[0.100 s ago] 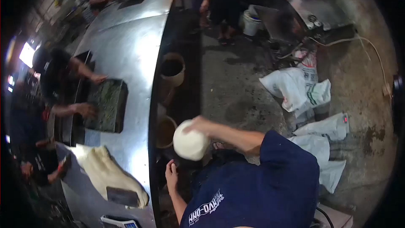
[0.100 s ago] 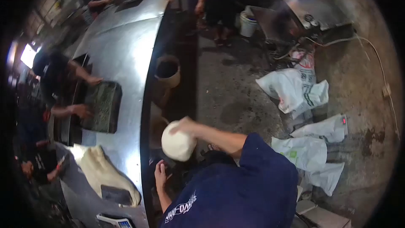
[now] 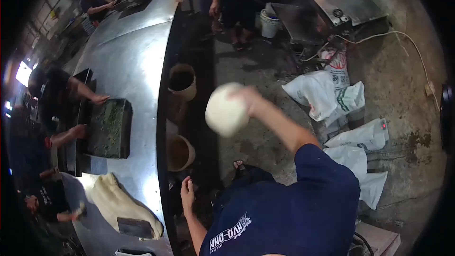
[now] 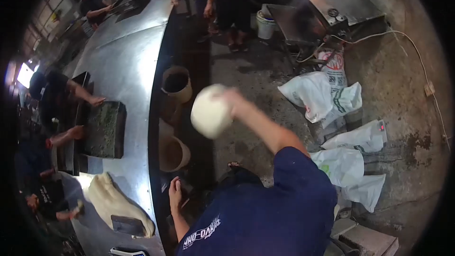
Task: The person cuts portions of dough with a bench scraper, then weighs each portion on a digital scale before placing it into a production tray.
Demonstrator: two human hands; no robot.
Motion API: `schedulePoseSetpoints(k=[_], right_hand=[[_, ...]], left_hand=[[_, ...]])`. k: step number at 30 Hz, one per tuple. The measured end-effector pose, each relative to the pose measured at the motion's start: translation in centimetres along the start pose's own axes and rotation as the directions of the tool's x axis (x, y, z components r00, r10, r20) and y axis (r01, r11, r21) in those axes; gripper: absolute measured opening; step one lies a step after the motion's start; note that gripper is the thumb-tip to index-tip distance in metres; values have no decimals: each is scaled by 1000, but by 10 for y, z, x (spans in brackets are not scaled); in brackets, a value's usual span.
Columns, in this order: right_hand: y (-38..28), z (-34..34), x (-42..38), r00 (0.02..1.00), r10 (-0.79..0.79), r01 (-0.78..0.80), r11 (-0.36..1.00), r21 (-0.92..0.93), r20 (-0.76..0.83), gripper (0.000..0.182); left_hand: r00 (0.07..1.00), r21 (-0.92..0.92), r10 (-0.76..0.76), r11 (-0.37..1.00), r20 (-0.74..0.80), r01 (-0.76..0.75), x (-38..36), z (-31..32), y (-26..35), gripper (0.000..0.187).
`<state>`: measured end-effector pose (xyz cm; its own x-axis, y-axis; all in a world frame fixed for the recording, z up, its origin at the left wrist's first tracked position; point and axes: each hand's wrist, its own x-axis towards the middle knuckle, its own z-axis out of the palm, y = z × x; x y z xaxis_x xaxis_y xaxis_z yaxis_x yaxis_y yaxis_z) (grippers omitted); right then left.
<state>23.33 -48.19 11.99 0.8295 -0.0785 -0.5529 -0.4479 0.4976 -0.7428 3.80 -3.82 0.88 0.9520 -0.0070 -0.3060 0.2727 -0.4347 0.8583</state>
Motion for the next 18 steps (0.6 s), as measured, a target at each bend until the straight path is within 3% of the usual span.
schedulePoseSetpoints(k=[1,2,3,4,5,6,8,9,10,13,16,18], right_hand=[[-78,-93,12,961,-251,260,963,69,-117,45],[-116,-123,8,866,-483,501,829,251,-132,43],[-159,-137,19,722,-425,598,779,186,-546,42],[-200,-153,24,625,-416,715,645,270,-661,45],[-229,-174,31,511,-583,801,589,104,-632,45],[-235,-164,23,424,-687,845,535,-16,-590,43],[-239,-112,-16,268,-825,888,412,-205,-498,37],[-230,-98,-12,312,-857,914,389,-117,-410,29],[-214,-81,-7,320,-883,918,379,-118,-343,27],[-149,-30,16,624,-770,780,625,40,-132,26],[-49,39,29,853,-503,514,856,-60,139,24],[42,77,40,917,-258,317,935,-162,305,23]], left_hand=[[998,-74,-24,997,58,29,0,79,14,35],[996,-32,-58,998,67,61,-5,78,18,35],[997,3,-43,999,68,43,-10,74,16,36],[997,16,-22,1000,72,20,-12,86,12,36],[998,26,5,1000,65,-7,-9,98,4,36],[996,-97,-35,994,77,43,-12,112,-12,37],[995,80,44,995,86,-51,-35,117,24,39],[992,73,-36,997,125,27,-42,122,24,41],[986,94,-26,996,163,11,-47,125,19,41],[981,119,-12,993,195,-12,-70,135,1,41],[987,88,-57,995,150,44,-82,117,11,45],[992,35,-125,992,17,125,-100,103,8,45]])
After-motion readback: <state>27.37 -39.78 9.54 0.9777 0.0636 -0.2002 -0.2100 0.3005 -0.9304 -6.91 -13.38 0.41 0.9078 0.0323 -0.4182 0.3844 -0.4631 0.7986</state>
